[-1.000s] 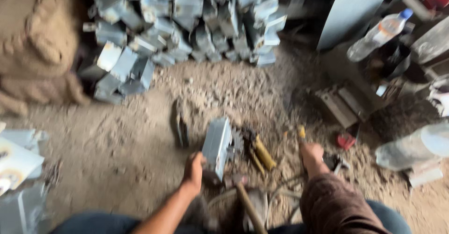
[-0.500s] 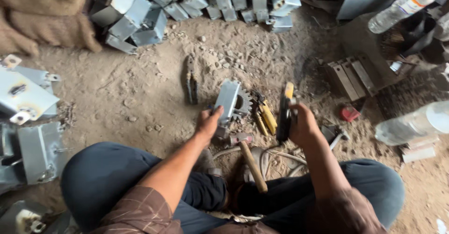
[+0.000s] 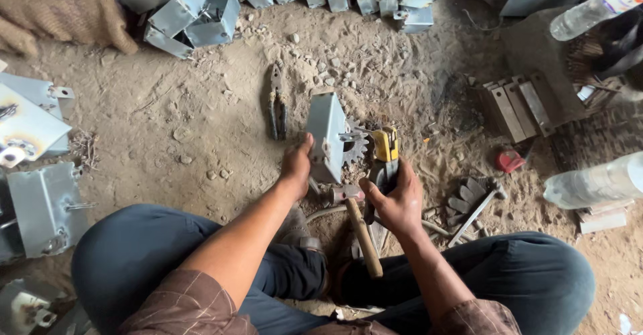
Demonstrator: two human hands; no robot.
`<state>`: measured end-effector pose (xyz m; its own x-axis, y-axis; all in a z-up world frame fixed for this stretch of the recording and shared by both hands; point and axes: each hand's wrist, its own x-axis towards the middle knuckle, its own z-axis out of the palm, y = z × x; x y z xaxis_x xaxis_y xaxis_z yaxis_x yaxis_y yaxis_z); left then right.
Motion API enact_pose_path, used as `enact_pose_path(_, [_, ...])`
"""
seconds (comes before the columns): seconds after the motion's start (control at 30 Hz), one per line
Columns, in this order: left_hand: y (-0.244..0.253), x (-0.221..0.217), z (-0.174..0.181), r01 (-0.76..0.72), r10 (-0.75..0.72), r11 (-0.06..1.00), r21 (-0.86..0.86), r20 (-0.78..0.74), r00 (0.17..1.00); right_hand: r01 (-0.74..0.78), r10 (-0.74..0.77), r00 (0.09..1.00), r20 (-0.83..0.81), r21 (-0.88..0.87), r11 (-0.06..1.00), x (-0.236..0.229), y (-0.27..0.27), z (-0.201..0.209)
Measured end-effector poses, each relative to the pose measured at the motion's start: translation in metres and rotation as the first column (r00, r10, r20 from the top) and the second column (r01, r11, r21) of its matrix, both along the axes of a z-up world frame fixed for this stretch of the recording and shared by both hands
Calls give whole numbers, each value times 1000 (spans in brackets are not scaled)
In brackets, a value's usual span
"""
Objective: The person sits on the ground and assembles metal brackets by hammering them onto a gear and welding them in place. The person uses a hammer and a welding tool to secure the parts, then places the finished assembly with others.
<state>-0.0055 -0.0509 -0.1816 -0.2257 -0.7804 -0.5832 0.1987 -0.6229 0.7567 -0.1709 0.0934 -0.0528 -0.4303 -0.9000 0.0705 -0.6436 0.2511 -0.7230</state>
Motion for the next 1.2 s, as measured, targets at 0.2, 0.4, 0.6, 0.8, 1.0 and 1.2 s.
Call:
enact_pose_path(0.2, [-5, -7, 40, 28, -40, 993, 119, 103, 994, 33, -34, 999, 24, 43, 999, 0, -13, 5])
enact_pose_path(0.4, [-5, -11, 47, 39, -49, 993, 113, 86, 995, 25, -31, 998, 59, 113, 993, 3, -17, 20])
enact_pose_path(0.6, [-6, -10, 38, 0, -7, 990, 142, 51, 999, 47, -61, 995, 77, 178, 983, 8, -29, 12])
enact_pose_path(0.8, [2, -11, 41, 20, -34, 997, 78, 183, 982, 43, -57, 997, 49, 242, 969, 11, -30, 6])
enact_pose_path(1.0, [5, -11, 51, 92, -98, 995, 44, 149, 984, 29, -59, 994, 95, 293, 956, 16, -32, 10])
enact_pose_path(1.2, [6, -9, 57, 130, -141, 989, 74, 163, 977, 21, -41, 998, 50, 346, 938, 16, -32, 8])
